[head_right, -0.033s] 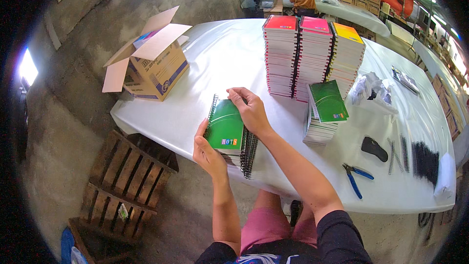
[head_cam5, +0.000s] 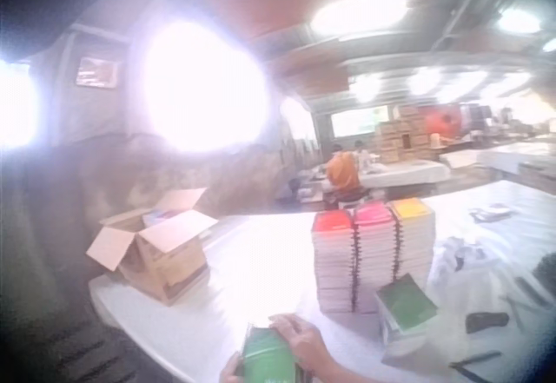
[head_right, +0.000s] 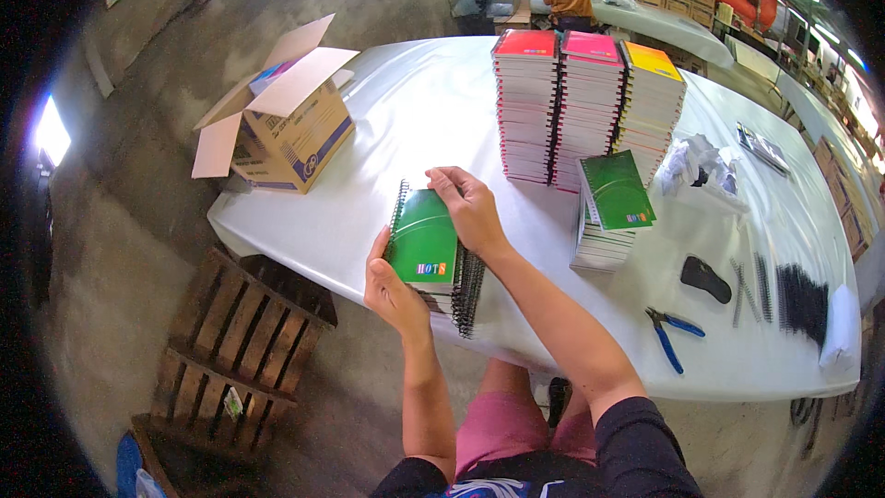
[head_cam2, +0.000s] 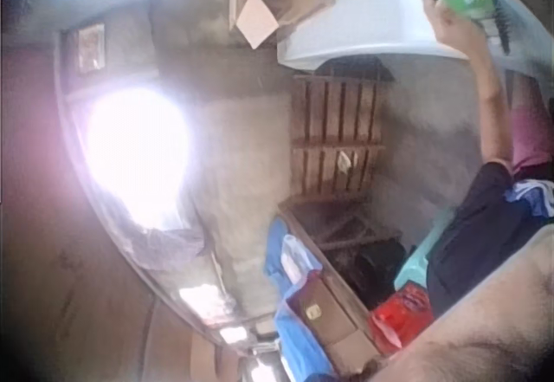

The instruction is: The person assembles spiral-bound notebooks by inserting plastic coils into the punched edges of paper stacks and then cutting and crimping the ends of the coils using a hand tool.

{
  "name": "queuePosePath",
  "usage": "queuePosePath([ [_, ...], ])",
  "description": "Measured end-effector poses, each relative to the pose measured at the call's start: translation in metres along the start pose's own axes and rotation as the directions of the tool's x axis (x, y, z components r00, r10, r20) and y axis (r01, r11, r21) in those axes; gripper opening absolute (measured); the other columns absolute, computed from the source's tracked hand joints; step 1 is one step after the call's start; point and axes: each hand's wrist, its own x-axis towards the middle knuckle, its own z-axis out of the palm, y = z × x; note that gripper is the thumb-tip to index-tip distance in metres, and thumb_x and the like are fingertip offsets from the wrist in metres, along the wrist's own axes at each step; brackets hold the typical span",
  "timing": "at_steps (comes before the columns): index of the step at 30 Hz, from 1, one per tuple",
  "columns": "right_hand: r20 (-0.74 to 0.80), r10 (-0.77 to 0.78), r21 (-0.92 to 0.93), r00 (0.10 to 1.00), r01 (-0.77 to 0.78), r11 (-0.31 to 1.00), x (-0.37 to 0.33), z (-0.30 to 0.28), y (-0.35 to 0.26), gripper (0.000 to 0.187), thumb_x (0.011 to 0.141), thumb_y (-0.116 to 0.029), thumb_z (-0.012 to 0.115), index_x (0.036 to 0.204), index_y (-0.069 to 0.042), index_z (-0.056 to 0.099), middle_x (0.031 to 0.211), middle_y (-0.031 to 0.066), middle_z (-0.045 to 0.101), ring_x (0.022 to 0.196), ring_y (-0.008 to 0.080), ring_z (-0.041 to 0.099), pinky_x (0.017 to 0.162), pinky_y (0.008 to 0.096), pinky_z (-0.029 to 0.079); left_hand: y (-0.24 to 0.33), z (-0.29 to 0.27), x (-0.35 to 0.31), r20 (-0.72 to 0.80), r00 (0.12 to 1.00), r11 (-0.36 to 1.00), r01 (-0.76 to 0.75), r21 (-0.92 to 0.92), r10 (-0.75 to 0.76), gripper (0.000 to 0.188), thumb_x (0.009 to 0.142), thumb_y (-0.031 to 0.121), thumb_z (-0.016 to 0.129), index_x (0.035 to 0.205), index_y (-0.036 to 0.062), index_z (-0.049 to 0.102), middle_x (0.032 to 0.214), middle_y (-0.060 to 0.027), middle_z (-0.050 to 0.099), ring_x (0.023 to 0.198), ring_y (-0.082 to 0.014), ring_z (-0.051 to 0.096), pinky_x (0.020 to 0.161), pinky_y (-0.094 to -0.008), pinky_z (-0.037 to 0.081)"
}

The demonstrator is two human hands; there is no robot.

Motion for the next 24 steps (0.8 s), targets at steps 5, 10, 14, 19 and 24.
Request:
queuePosePath([
  [5, -0.068, -0.306, -0.443, 0.950, 0.246, 0.862, -0.002, -0.006, 0.002, 0.032, 0.093, -0.033, 0.054, 0.113, -0.009, 0.061, 0.105, 0.0117, 0.060, 0.101, 0.0219, 0.054, 0.090, 0.0320, 0.040, 0.001, 0.000, 0.000, -0.084, 0.995, 0.998, -0.049, 0.041, 0.053, 0.071, 0.098, 0.053, 0.025, 0.126, -0.0089, 0.047, 0.127, -0.0191, 0.052, 0.116, -0.0255, 0.050, 0.100, -0.0371, 0.038],
  [10, -0.384, -0.605, -0.922, 0.698, -0.255, 0.292, -0.031, -0.162, -0.039, 0.053, 0.076, -0.033, 0.069, 0.122, -0.013, 0.053, 0.121, 0.0132, 0.052, 0.116, 0.0317, 0.046, 0.092, 0.0489, 0.039, 0.029, -0.035, 0.002, -0.299, 0.927, 0.971, -0.193, 0.140, 0.227, 0.062, 0.100, 0.047, 0.018, 0.130, -0.0043, 0.035, 0.134, -0.0180, 0.040, 0.126, -0.0299, 0.040, 0.106, -0.0421, 0.032],
  [14, -0.493, 0.076, -0.759, 0.867, -0.471, 0.449, -0.061, -0.216, -0.052, 0.070, 0.077, -0.047, 0.069, 0.122, 0.003, 0.049, 0.104, 0.0160, 0.064, 0.092, 0.0308, 0.063, 0.076, 0.0445, 0.049, 0.095, -0.024, -0.022, -0.355, 0.819, 0.875, -0.485, -0.010, 0.450, 0.043, 0.097, 0.033, 0.032, 0.122, -0.0016, 0.039, 0.130, -0.0187, 0.041, 0.128, -0.0348, 0.037, 0.107, -0.0463, 0.030],
  [19, -0.525, 0.216, -0.451, 0.823, -0.485, 0.749, -0.068, -0.252, -0.053, 0.073, 0.066, -0.031, 0.083, 0.121, 0.006, 0.051, 0.090, 0.0148, 0.066, 0.082, 0.0196, 0.065, 0.059, 0.0316, 0.056, 0.114, 0.018, -0.059, 0.064, 0.710, 0.701, -0.671, -0.243, 0.701, 0.036, 0.089, 0.024, 0.050, 0.116, 0.0005, 0.046, 0.114, -0.0150, 0.046, 0.109, -0.0314, 0.048, 0.097, -0.0441, 0.040],
  [24, -0.554, 0.090, -0.507, 0.828, -0.420, 0.753, -0.072, -0.243, -0.055, 0.087, 0.059, -0.026, 0.088, 0.131, -0.004, 0.044, 0.113, 0.0210, 0.055, 0.085, 0.0252, 0.064, 0.057, 0.0327, 0.057, 0.092, 0.059, -0.083, 0.466, 0.872, 0.977, -0.057, -0.207, 0.150, 0.030, 0.082, 0.018, 0.063, 0.108, 0.0031, 0.057, 0.113, -0.0180, 0.050, 0.104, -0.0345, 0.053, 0.093, -0.0424, 0.042],
])
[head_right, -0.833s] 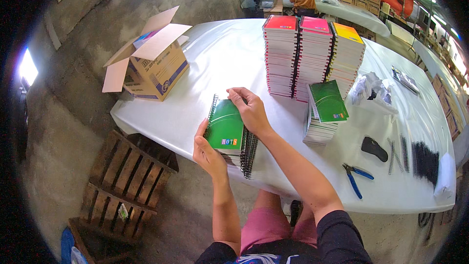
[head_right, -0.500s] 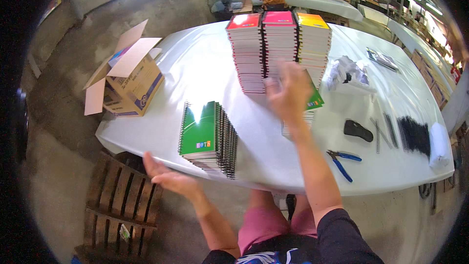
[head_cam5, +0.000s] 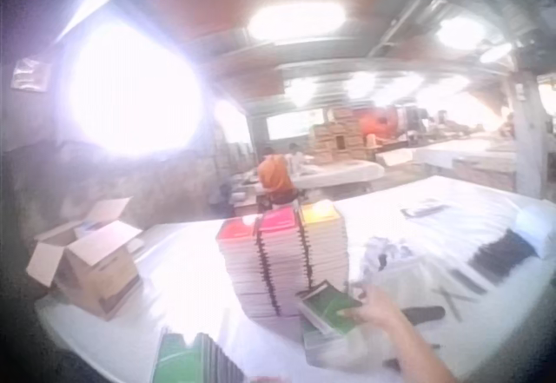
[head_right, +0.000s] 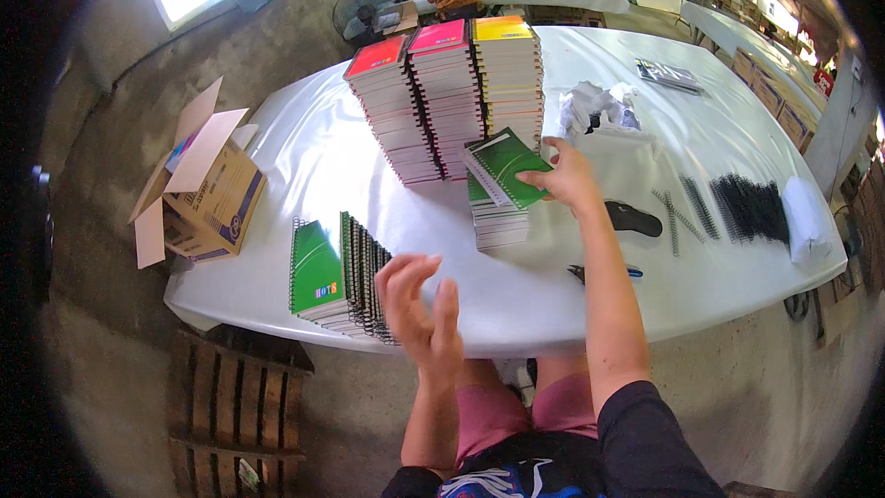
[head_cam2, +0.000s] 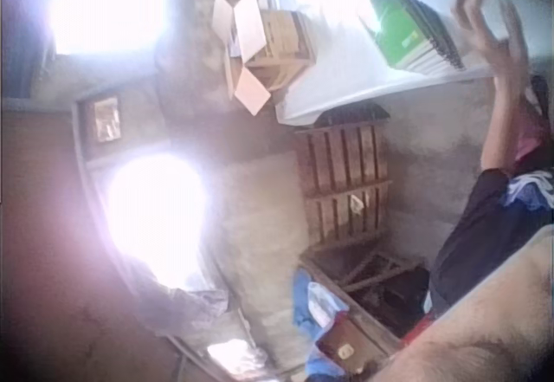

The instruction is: The person assembles spiral-bound notebooks by inserting plastic coils into the punched edges of paper stacks and then cutting and crimping the ends of the coils using a hand tool.

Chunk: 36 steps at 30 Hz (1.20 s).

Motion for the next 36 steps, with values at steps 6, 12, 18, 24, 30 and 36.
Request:
queuePosePath([
  [6, -0.268, -0.326, -0.210, 0.906, 0.275, 0.938, -0.010, 0.006, 0.019, 0.107, 0.051, -0.030, 0.091, 0.139, -0.012, 0.033, 0.116, 0.0212, 0.051, 0.102, 0.0302, 0.057, 0.075, 0.0383, 0.052, -0.071, 0.072, 0.042, 0.252, 0.968, 0.970, -0.062, 0.233, 0.001, 0.057, 0.093, 0.039, 0.047, 0.137, 0.0024, 0.038, 0.135, -0.0226, 0.043, 0.127, -0.0374, 0.038, 0.106, -0.0419, 0.029],
  [12, -0.093, -0.124, 0.126, 0.988, 0.135, 0.983, -0.020, -0.005, 0.023, 0.109, 0.050, -0.027, 0.092, 0.140, -0.013, 0.031, 0.110, 0.0185, 0.052, 0.100, 0.0262, 0.055, 0.081, 0.0374, 0.049, -0.132, 0.103, 0.102, 0.543, 0.776, 0.937, 0.175, 0.302, -0.320, 0.075, 0.092, 0.064, 0.015, 0.140, 0.0119, 0.038, 0.142, -0.0129, 0.039, 0.135, -0.0345, 0.028, 0.109, -0.0460, 0.022],
  [18, 0.010, 0.030, 0.313, 0.999, -0.032, 0.949, -0.043, -0.038, 0.035, 0.101, 0.058, -0.012, 0.088, 0.141, -0.013, 0.030, 0.103, 0.0139, 0.055, 0.087, 0.0215, 0.059, 0.077, 0.0331, 0.049, -0.129, 0.102, 0.117, 0.583, 0.691, 0.886, 0.187, 0.425, -0.426, 0.076, 0.089, 0.069, 0.019, 0.135, 0.0134, 0.044, 0.140, -0.0103, 0.041, 0.135, -0.0331, 0.029, 0.109, -0.0501, 0.020],
  [24, -0.153, -0.002, 0.721, 0.988, 0.113, 0.684, -0.115, -0.017, 0.036, 0.094, 0.063, 0.003, 0.082, 0.140, -0.012, 0.030, 0.095, 0.0072, 0.059, 0.086, 0.0144, 0.061, 0.069, 0.0257, 0.051, -0.058, 0.096, 0.043, 0.322, 0.906, 0.947, 0.313, -0.075, -0.274, 0.062, 0.086, 0.025, 0.064, 0.135, -0.0022, 0.037, 0.128, -0.0196, 0.047, 0.121, -0.0272, 0.044, 0.102, -0.0403, 0.034],
  [30, -0.071, -0.375, 0.497, 0.924, 0.359, 0.790, -0.146, -0.010, 0.042, 0.078, 0.076, -0.011, 0.075, 0.141, -0.008, 0.032, 0.109, 0.0094, 0.057, 0.103, 0.0194, 0.056, 0.089, 0.0351, 0.045, -0.006, 0.033, -0.002, 0.325, 0.854, 0.797, 0.505, -0.332, -0.406, 0.046, 0.080, -0.003, 0.069, 0.120, -0.0032, 0.046, 0.101, -0.0095, 0.064, 0.089, -0.0185, 0.061, 0.080, -0.0281, 0.050],
  [36, -0.457, -0.222, -0.730, 0.862, -0.220, 0.647, -0.035, -0.141, 0.148, 0.056, 0.081, -0.019, 0.064, 0.132, -0.011, 0.043, 0.124, 0.0177, 0.049, 0.114, 0.0378, 0.048, 0.090, 0.0469, 0.043, -0.008, 0.017, -0.007, 0.744, 0.619, 0.757, -0.354, 0.549, -0.250, 0.025, 0.077, -0.001, 0.057, 0.098, 0.0120, 0.056, 0.085, -0.0027, 0.059, 0.090, -0.0226, 0.058, 0.106, -0.0579, 0.013],
])
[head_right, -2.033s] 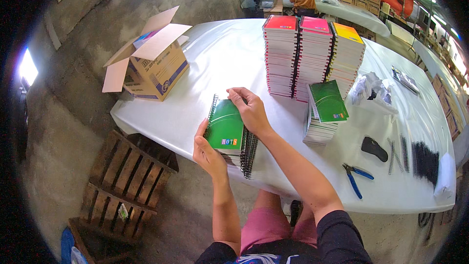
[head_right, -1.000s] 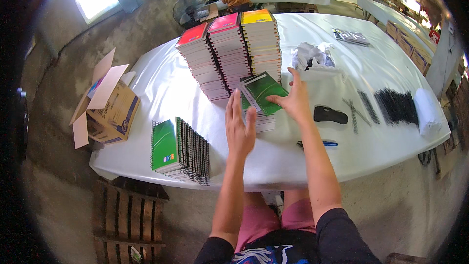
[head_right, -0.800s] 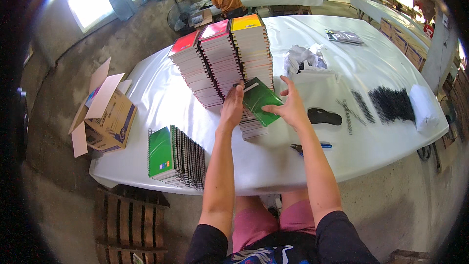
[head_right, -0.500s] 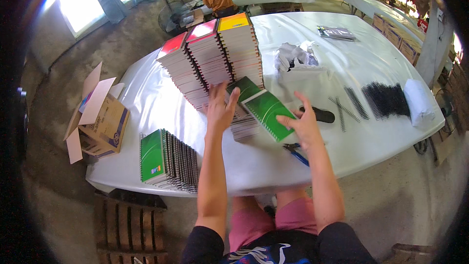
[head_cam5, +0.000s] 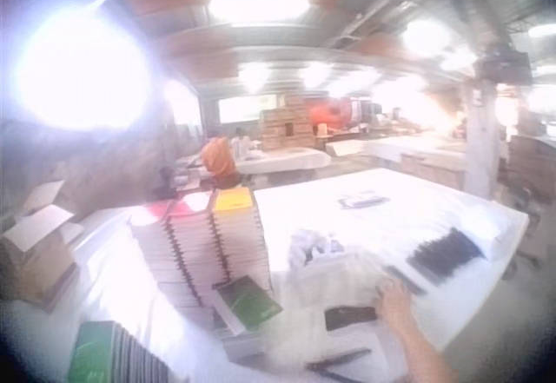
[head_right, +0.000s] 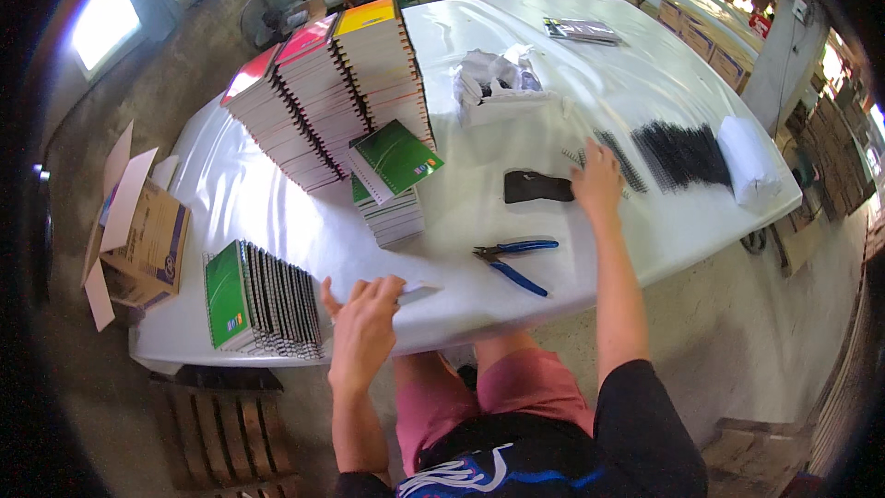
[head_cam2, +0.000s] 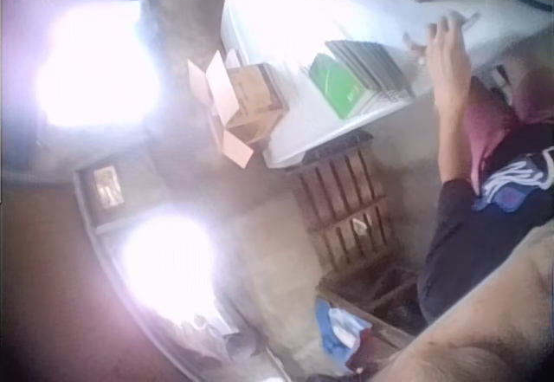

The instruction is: The person assembles spiral-bound notebooks by inserting plastic coils into the punched edges of paper stacks and then cutting and crimping the ends of the coils using a hand tool.

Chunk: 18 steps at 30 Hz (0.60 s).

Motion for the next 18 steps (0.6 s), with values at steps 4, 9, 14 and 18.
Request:
queuePosePath([
  [4, 0.172, 0.035, -0.095, 0.985, -0.019, 0.995, 0.020, 0.020, 0.042, 0.053, 0.081, -0.008, 0.058, 0.132, -0.016, 0.045, 0.102, 0.0190, 0.061, 0.096, 0.0370, 0.059, 0.079, 0.0463, 0.048, 0.000, 0.022, -0.002, -0.062, 0.998, 0.985, 0.005, 0.170, 0.005, 0.027, 0.075, -0.004, 0.049, 0.095, 0.0127, 0.055, 0.091, -0.0013, 0.054, 0.104, -0.0212, 0.052, 0.101, -0.0695, 0.005],
  [9, -0.022, -0.159, -0.138, 0.987, 0.154, 0.978, 0.030, -0.008, 0.045, 0.055, 0.080, 0.002, 0.051, 0.132, -0.016, 0.047, 0.089, 0.0184, 0.062, 0.081, 0.0340, 0.061, 0.071, 0.0423, 0.049, 0.004, 0.045, -0.008, -0.190, 0.979, 0.933, 0.141, 0.332, -0.080, 0.066, 0.062, 0.070, 0.061, 0.096, 0.0135, 0.051, 0.106, -0.0062, 0.044, 0.105, -0.0245, 0.042, 0.100, -0.0679, 0.010],
  [14, -0.028, -0.225, 0.545, 0.974, 0.204, 0.813, -0.009, -0.068, -0.024, 0.059, 0.078, 0.005, 0.048, 0.134, -0.012, 0.046, 0.088, 0.0052, 0.053, 0.072, 0.0158, 0.052, 0.070, 0.0281, 0.046, 0.009, 0.071, -0.005, -0.379, 0.909, 0.939, 0.269, 0.213, -0.174, 0.066, 0.063, 0.072, 0.060, 0.091, 0.0129, 0.051, 0.107, -0.0051, 0.045, 0.112, -0.0257, 0.039, 0.094, -0.0742, 0.010],
  [18, 0.387, -0.316, 0.876, 0.866, -0.239, 0.419, -0.097, -0.103, -0.100, 0.048, 0.084, -0.004, 0.053, 0.132, -0.012, 0.050, 0.089, -0.0021, 0.050, 0.072, 0.0091, 0.048, 0.069, 0.0241, 0.044, 0.015, 0.083, -0.001, -0.531, 0.802, 0.928, 0.366, 0.071, -0.275, 0.059, 0.062, 0.067, 0.067, 0.083, 0.0142, 0.052, 0.106, -0.0051, 0.046, 0.115, -0.0273, 0.038, 0.089, -0.0791, 0.007],
])
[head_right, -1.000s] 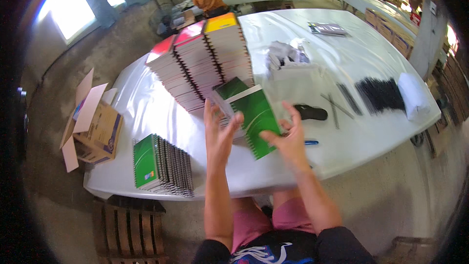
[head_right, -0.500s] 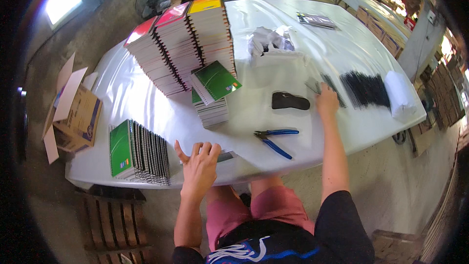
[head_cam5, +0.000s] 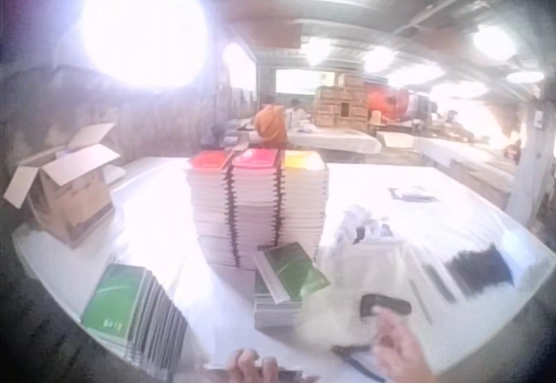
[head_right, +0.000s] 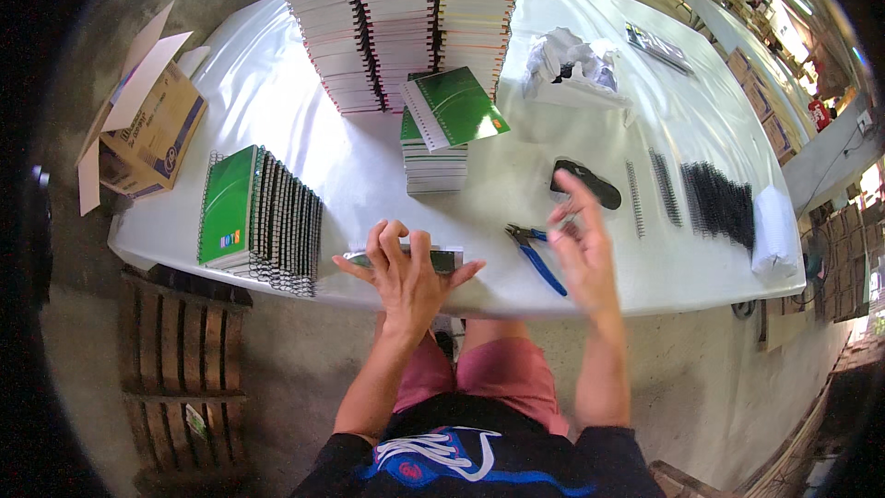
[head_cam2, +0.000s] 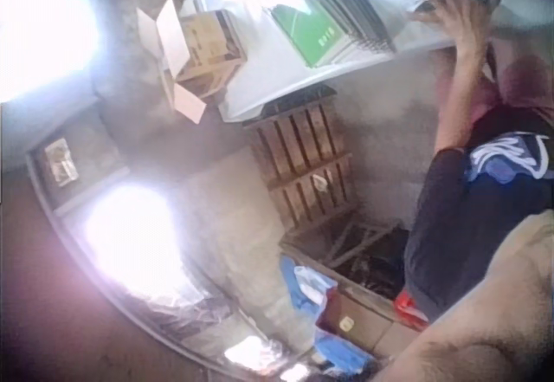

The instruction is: The person assembles spiral-bound notebooks by inserting plastic coils into the punched edges of paper stacks and then cutting and crimping the ends of the coils using a hand tool.

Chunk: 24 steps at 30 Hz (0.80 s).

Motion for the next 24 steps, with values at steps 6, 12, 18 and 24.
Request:
queuePosePath([
  [6, 0.290, -0.025, -0.265, 0.957, 0.106, 0.958, -0.007, 0.035, 0.016, 0.025, 0.089, -0.015, 0.059, 0.112, -0.008, 0.063, 0.085, 0.0061, 0.060, 0.072, 0.0147, 0.054, 0.067, 0.0249, 0.044, -0.011, 0.005, 0.006, -0.042, 0.996, 0.992, -0.080, -0.097, 0.076, 0.051, 0.055, 0.054, 0.077, 0.080, 0.0151, 0.054, 0.103, -0.0060, 0.044, 0.106, -0.0286, 0.040, 0.090, -0.0634, 0.022],
  [12, 0.290, -0.115, -0.242, 0.950, 0.190, 0.952, -0.004, 0.041, 0.021, 0.019, 0.083, -0.004, 0.064, 0.101, -0.006, 0.068, 0.090, 0.0080, 0.062, 0.081, 0.0169, 0.058, 0.071, 0.0258, 0.045, -0.006, 0.005, 0.003, -0.123, 0.992, 0.990, -0.035, -0.136, 0.018, 0.054, 0.051, 0.054, 0.076, 0.083, 0.0158, 0.055, 0.104, -0.0056, 0.045, 0.104, -0.0274, 0.040, 0.090, -0.0554, 0.023],
  [18, 0.283, -0.155, -0.238, 0.947, 0.226, 0.945, 0.001, 0.047, 0.020, 0.020, 0.077, 0.000, 0.068, 0.096, -0.006, 0.070, 0.093, 0.0091, 0.063, 0.083, 0.0197, 0.061, 0.074, 0.0277, 0.048, -0.008, 0.008, -0.001, -0.103, 0.993, 0.989, -0.066, -0.135, 0.052, 0.053, 0.052, 0.055, 0.075, 0.083, 0.0152, 0.058, 0.101, -0.0038, 0.047, 0.105, -0.0273, 0.039, 0.091, -0.0576, 0.022],
  [24, 0.442, -0.107, -0.080, 0.890, 0.158, 0.984, 0.011, 0.039, 0.022, 0.020, 0.077, 0.003, 0.068, 0.096, -0.004, 0.069, 0.091, 0.0065, 0.063, 0.077, 0.0129, 0.058, 0.069, 0.0245, 0.046, -0.004, 0.003, 0.005, 0.002, 1.000, 0.990, 0.002, -0.142, -0.002, 0.052, 0.053, 0.058, 0.076, 0.076, 0.0155, 0.057, 0.092, -0.0023, 0.047, 0.102, -0.0259, 0.041, 0.093, -0.0605, 0.021],
])
